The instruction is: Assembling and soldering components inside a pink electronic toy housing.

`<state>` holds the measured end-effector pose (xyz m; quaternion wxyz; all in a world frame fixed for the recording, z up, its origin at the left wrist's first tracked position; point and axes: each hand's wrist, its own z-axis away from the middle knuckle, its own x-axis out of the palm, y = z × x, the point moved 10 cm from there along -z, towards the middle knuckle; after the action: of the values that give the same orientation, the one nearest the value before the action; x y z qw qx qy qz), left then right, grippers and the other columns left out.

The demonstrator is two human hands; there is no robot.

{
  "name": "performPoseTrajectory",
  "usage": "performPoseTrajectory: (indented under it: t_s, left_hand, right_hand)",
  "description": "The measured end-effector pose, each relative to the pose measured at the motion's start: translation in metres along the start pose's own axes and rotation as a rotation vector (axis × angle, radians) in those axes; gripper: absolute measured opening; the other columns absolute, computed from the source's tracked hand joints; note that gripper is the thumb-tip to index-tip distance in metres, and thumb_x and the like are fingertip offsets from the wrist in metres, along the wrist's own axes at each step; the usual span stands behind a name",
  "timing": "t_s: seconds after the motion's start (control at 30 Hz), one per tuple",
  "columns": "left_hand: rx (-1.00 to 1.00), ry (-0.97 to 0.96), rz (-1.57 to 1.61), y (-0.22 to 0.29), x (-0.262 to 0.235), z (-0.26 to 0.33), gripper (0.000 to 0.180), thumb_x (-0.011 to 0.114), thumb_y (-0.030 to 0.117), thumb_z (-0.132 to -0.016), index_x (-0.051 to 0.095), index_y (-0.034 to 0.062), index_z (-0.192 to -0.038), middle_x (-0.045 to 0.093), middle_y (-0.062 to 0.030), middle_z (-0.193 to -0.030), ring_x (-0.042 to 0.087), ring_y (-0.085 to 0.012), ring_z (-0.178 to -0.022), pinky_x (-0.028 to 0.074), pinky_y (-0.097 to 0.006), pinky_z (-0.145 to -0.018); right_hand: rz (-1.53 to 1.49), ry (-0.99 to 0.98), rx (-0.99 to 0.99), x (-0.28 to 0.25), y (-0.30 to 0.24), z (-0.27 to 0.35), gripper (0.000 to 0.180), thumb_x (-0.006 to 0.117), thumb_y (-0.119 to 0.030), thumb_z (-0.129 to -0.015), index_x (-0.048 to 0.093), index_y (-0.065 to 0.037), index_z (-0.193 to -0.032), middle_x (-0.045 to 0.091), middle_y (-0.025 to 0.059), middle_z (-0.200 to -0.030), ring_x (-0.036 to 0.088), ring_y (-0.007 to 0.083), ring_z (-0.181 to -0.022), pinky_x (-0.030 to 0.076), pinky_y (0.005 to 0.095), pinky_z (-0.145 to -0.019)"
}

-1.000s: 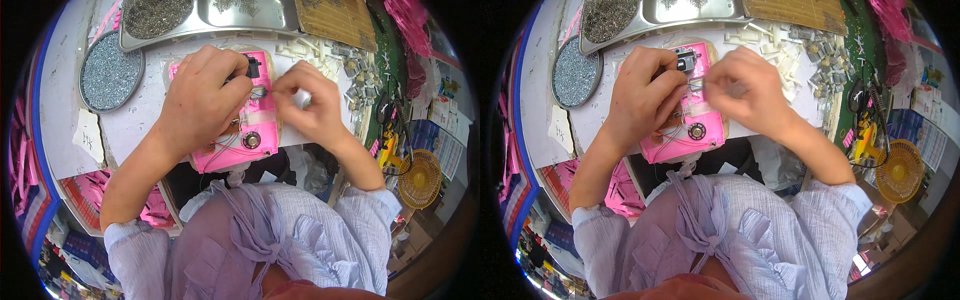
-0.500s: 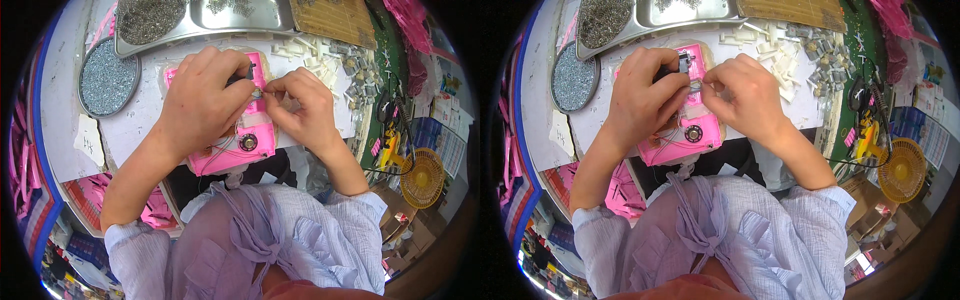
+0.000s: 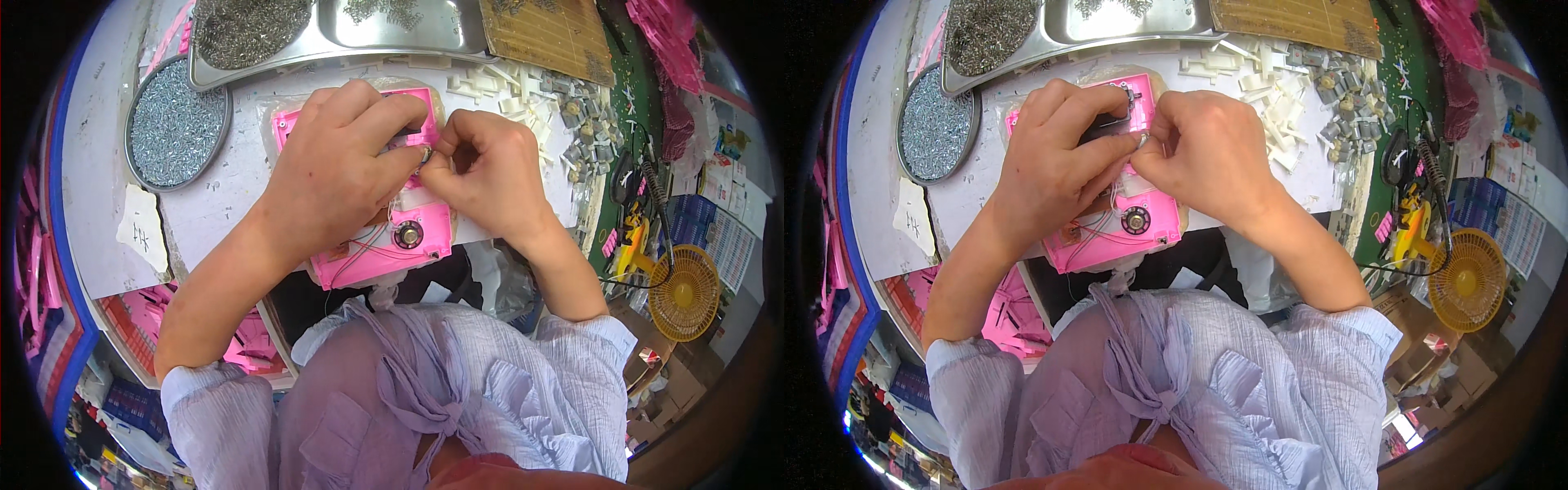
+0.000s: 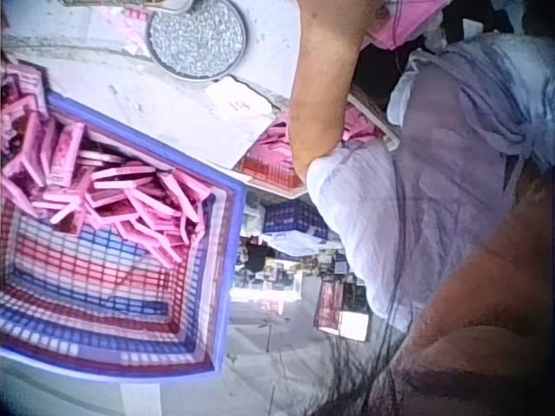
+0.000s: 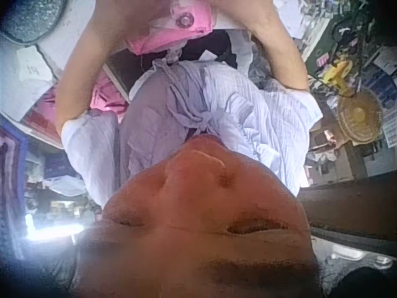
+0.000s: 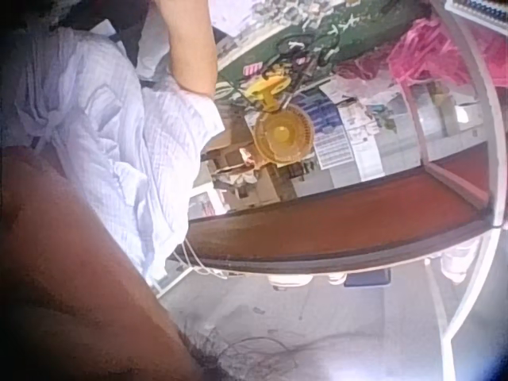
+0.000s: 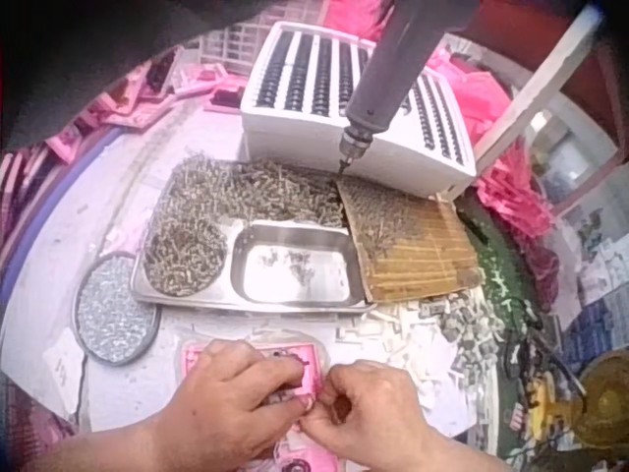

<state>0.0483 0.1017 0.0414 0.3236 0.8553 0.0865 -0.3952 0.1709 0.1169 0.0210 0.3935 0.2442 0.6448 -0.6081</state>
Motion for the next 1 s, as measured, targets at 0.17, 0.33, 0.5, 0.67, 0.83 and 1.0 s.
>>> performPoseTrajectory:
  t_s: [0.17,0.33,0.5,0.67,0.83,1.0]
  left_hand:
    - [0.005,0.019,0.026,0.000,-0.002,-0.001,0.023,0.079,0.013,-0.071,0.075,0.0105,-0.093,0.065,-0.0056,-0.113,0.059,-0.0266,-0.093,0.046,-0.040,-0.081]
    - [-0.018,0.046,0.061,-0.003,-0.003,-0.001,0.019,0.079,0.011,-0.072,0.073,0.0068,-0.090,0.064,-0.0079,-0.112,0.058,-0.0281,-0.092,0.047,-0.041,-0.080]
    - [0.003,0.073,0.074,-0.003,-0.005,-0.002,0.016,0.079,0.010,-0.075,0.073,0.0054,-0.089,0.064,-0.0079,-0.112,0.058,-0.0280,-0.091,0.047,-0.040,-0.079]
    - [-0.011,0.063,0.061,-0.002,-0.004,-0.002,0.014,0.078,0.010,-0.076,0.072,0.0054,-0.088,0.063,-0.0074,-0.110,0.058,-0.0273,-0.091,0.047,-0.040,-0.080]
    - [-0.030,0.036,0.049,-0.005,-0.001,-0.004,0.013,0.077,0.011,-0.077,0.070,0.0052,-0.087,0.063,-0.0074,-0.109,0.058,-0.0271,-0.091,0.047,-0.040,-0.080]
    - [-0.009,0.022,-0.002,-0.002,-0.001,-0.008,0.014,0.077,0.011,-0.077,0.069,0.0064,-0.087,0.063,-0.0068,-0.107,0.059,-0.0268,-0.090,0.047,-0.040,-0.079]
  right_hand:
    - [0.134,-0.048,0.079,0.003,-0.003,-0.003,0.024,0.077,-0.025,-0.071,0.066,-0.003,-0.071,0.067,0.0153,-0.065,0.069,0.0363,-0.065,0.055,0.0440,-0.061]
    - [-0.027,-0.047,0.317,0.009,0.022,0.004,0.029,0.080,-0.027,-0.073,0.067,-0.002,-0.071,0.066,0.0160,-0.063,0.069,0.0318,-0.062,0.054,0.0396,-0.061]
    - [-0.411,-0.137,0.419,0.016,0.045,0.011,0.025,0.080,-0.024,-0.080,0.072,0.000,-0.080,0.066,0.0054,-0.064,0.061,0.0132,-0.058,0.047,0.0294,-0.056]
    - [-0.677,-0.240,0.471,0.021,0.053,0.018,0.020,0.075,-0.019,-0.092,0.075,0.001,-0.089,0.064,-0.0028,-0.068,0.051,0.0027,-0.058,0.038,0.0216,-0.052]
    - [-0.614,-0.222,0.403,0.018,0.048,0.013,0.018,0.076,-0.018,-0.091,0.076,0.000,-0.091,0.064,-0.0027,-0.069,0.052,0.0048,-0.059,0.041,0.0236,-0.054]
    - [-0.123,0.076,-0.181,-0.016,-0.001,0.027,0.014,0.078,-0.010,-0.082,0.077,-0.006,-0.095,0.067,0.0034,-0.075,0.059,0.0171,-0.064,0.048,0.0295,-0.058]
